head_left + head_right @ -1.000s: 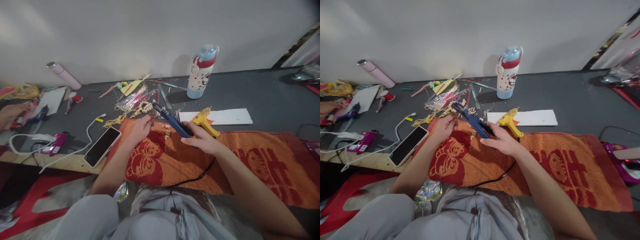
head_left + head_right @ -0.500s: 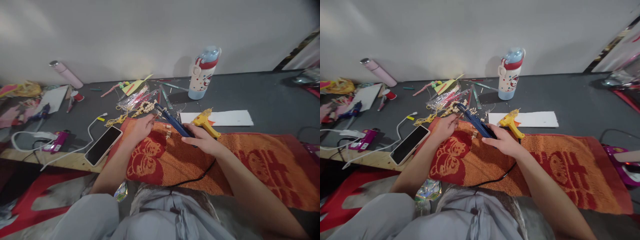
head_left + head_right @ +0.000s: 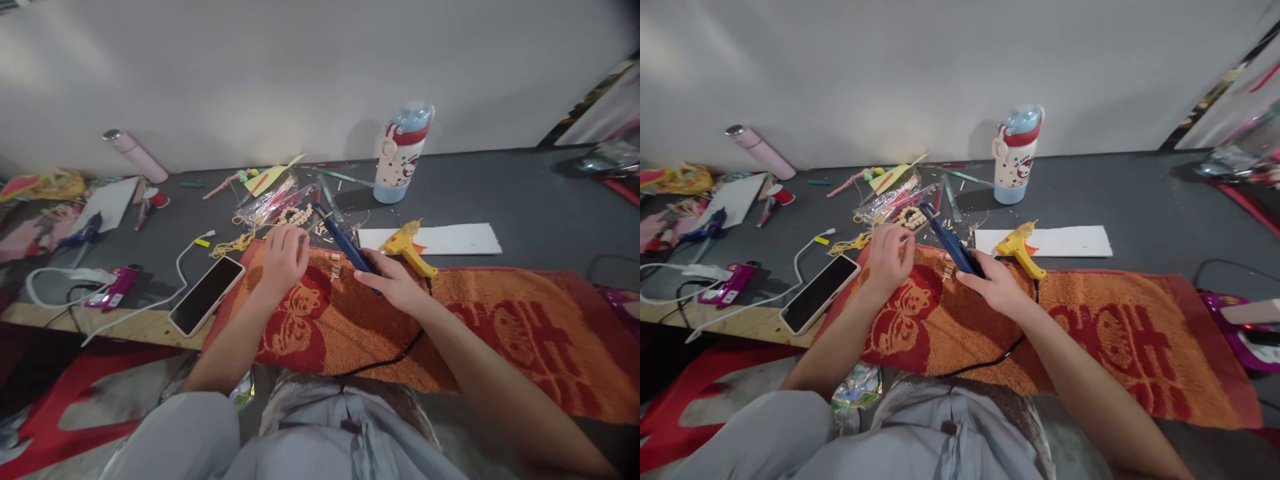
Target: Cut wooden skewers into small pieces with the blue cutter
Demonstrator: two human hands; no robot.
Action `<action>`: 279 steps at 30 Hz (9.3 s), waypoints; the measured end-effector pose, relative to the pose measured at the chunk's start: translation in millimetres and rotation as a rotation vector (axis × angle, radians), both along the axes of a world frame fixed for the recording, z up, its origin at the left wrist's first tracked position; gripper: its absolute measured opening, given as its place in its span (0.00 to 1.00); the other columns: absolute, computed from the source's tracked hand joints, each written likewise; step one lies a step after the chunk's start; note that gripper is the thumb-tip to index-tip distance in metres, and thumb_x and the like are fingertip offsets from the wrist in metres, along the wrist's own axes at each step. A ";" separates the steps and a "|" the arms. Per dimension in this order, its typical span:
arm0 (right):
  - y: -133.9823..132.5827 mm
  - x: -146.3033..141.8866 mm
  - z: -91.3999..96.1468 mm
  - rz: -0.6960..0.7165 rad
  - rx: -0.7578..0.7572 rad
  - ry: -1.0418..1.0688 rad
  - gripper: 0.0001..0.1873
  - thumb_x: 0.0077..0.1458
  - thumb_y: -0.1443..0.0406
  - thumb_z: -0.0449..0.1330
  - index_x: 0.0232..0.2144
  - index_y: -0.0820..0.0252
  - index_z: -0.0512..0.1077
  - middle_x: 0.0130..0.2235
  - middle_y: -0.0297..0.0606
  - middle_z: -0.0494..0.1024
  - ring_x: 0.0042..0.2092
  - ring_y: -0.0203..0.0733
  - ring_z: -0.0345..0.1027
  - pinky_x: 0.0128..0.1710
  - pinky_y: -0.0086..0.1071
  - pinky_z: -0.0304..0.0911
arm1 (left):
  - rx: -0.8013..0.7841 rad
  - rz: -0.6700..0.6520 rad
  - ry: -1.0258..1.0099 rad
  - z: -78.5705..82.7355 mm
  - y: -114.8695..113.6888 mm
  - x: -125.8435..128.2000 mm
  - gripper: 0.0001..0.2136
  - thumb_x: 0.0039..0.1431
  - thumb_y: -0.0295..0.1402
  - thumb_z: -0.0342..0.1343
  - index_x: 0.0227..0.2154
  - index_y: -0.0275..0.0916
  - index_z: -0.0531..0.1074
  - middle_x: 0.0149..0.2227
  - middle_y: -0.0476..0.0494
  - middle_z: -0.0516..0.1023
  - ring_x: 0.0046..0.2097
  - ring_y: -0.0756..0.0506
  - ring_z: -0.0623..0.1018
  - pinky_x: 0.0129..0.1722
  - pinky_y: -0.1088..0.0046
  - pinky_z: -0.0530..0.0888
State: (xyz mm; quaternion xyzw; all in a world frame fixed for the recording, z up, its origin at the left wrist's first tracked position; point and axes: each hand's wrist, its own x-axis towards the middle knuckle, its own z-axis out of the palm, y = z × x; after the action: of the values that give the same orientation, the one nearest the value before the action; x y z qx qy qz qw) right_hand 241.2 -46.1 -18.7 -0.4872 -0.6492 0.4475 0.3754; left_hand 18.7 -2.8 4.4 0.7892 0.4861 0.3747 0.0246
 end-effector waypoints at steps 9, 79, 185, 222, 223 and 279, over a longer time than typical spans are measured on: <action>-8.2 -23.5 -4.2 0.081 0.075 0.161 0.27 0.53 0.53 0.56 0.53 0.58 0.64 0.51 0.43 0.73 0.52 0.51 0.65 0.55 0.46 0.57 | -0.784 -0.444 -0.711 -19.9 -25.9 45.7 0.25 0.51 0.53 0.55 0.44 0.39 0.65 0.45 0.40 0.73 0.47 0.44 0.72 0.48 0.67 0.69; -6.2 -0.4 -5.9 0.056 0.083 0.005 0.36 0.50 0.49 0.59 0.56 0.59 0.58 0.57 0.49 0.67 0.57 0.56 0.61 0.57 0.51 0.55 | -0.126 0.071 0.123 -14.7 10.4 -4.7 0.10 0.60 0.29 0.41 0.25 0.39 0.64 0.27 0.44 0.73 0.29 0.48 0.72 0.30 0.74 0.65; -1.9 3.6 1.0 0.073 0.220 -0.189 0.36 0.51 0.50 0.57 0.56 0.66 0.59 0.53 0.54 0.69 0.54 0.59 0.64 0.53 0.51 0.59 | -0.422 -0.035 -0.103 3.8 9.6 0.4 0.16 0.61 0.34 0.44 0.18 0.38 0.58 0.19 0.52 0.62 0.24 0.53 0.64 0.27 0.76 0.60; 4.7 26.3 5.4 0.127 0.219 -0.184 0.42 0.48 0.45 0.58 0.58 0.62 0.59 0.57 0.53 0.67 0.57 0.61 0.62 0.55 0.55 0.57 | -0.807 -0.280 -0.401 8.2 7.4 -1.3 0.21 0.58 0.53 0.44 0.24 0.39 0.62 0.17 0.53 0.65 0.16 0.55 0.56 0.18 0.74 0.55; 4.7 26.3 5.1 0.127 0.221 -0.182 0.42 0.47 0.45 0.58 0.58 0.62 0.59 0.57 0.53 0.67 0.57 0.62 0.62 0.55 0.55 0.57 | -0.830 -0.283 -0.416 8.0 7.5 -1.5 0.21 0.57 0.53 0.45 0.25 0.39 0.62 0.17 0.52 0.65 0.15 0.55 0.55 0.17 0.74 0.54; 1.2 -0.4 0.0 0.080 0.113 -0.003 0.27 0.57 0.51 0.53 0.53 0.61 0.65 0.49 0.43 0.75 0.50 0.51 0.68 0.53 0.46 0.60 | -0.123 -0.078 0.039 -5.3 -9.7 13.4 0.12 0.62 0.39 0.44 0.31 0.37 0.67 0.34 0.40 0.73 0.40 0.44 0.72 0.44 0.65 0.68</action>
State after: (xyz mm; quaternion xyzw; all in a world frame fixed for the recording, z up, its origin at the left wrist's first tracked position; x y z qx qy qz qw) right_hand 240.8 -44.8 -18.7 -0.4394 -0.6929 0.4242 0.3832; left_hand 32.0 -12.6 -0.9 0.8116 0.4777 0.3272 0.0780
